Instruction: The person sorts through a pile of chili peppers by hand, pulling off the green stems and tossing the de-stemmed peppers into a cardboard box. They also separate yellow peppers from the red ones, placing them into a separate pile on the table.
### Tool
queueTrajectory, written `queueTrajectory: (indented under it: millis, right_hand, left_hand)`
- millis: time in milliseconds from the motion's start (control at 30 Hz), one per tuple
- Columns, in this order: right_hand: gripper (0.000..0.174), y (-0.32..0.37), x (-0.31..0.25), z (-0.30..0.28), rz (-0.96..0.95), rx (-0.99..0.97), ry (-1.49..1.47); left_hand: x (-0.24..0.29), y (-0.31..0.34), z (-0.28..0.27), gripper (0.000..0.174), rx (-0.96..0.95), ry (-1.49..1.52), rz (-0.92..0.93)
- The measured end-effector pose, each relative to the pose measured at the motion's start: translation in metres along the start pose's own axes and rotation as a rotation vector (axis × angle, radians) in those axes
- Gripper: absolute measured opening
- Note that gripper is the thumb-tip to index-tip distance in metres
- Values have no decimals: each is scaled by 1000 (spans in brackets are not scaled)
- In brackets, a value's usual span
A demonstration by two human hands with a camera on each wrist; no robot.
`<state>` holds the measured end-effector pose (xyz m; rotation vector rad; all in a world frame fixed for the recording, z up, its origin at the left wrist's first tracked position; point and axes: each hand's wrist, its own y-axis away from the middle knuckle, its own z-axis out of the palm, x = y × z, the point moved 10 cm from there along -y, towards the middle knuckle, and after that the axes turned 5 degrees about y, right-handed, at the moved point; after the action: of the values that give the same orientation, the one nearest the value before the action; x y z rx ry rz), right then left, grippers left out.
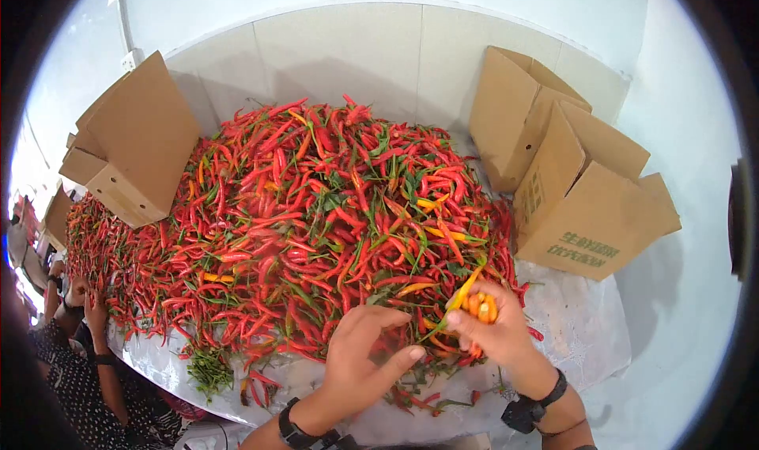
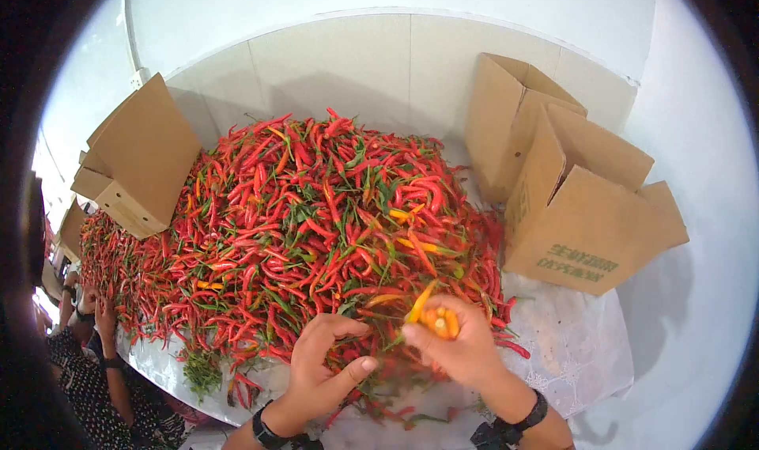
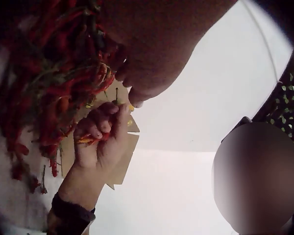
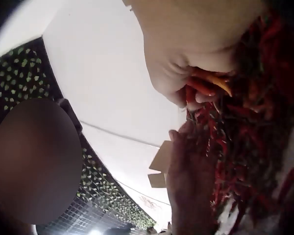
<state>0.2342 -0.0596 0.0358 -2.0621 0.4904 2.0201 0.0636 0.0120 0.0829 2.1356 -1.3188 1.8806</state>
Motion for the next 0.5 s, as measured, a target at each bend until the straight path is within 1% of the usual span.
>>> queueTrajectory:
  millis: [67,100,167,200,233,267,333,500]
  right_hand:
    - [20,6,25,14,83,-56,-124]
    - [21,9,25,20,62,-110,-104]
    - [23,12,27,29,40,-132,-197]
    - [24,12,25,31,22,-144,-238]
    - [22,13,29,33,60,-160,-253]
    - [21,13,26,32,24,-157,-237]
    - [20,14,22,30,-44,-148,-206]
    - [20,16,9,32,-86,-149,-176]
  left_hand:
    - [-4,1,10,24,-104,-11,-17]
    - [-6,2,13,23,-118,-36,4]
    - [-12,8,20,21,-148,-84,40]
    - [-10,8,20,21,-137,-90,55]
    - [-8,8,18,21,-124,-96,73]
    - [-5,7,17,22,-113,-101,91]
    - [-6,7,16,19,-94,-80,70]
    - [-1,6,13,15,-85,-83,55]
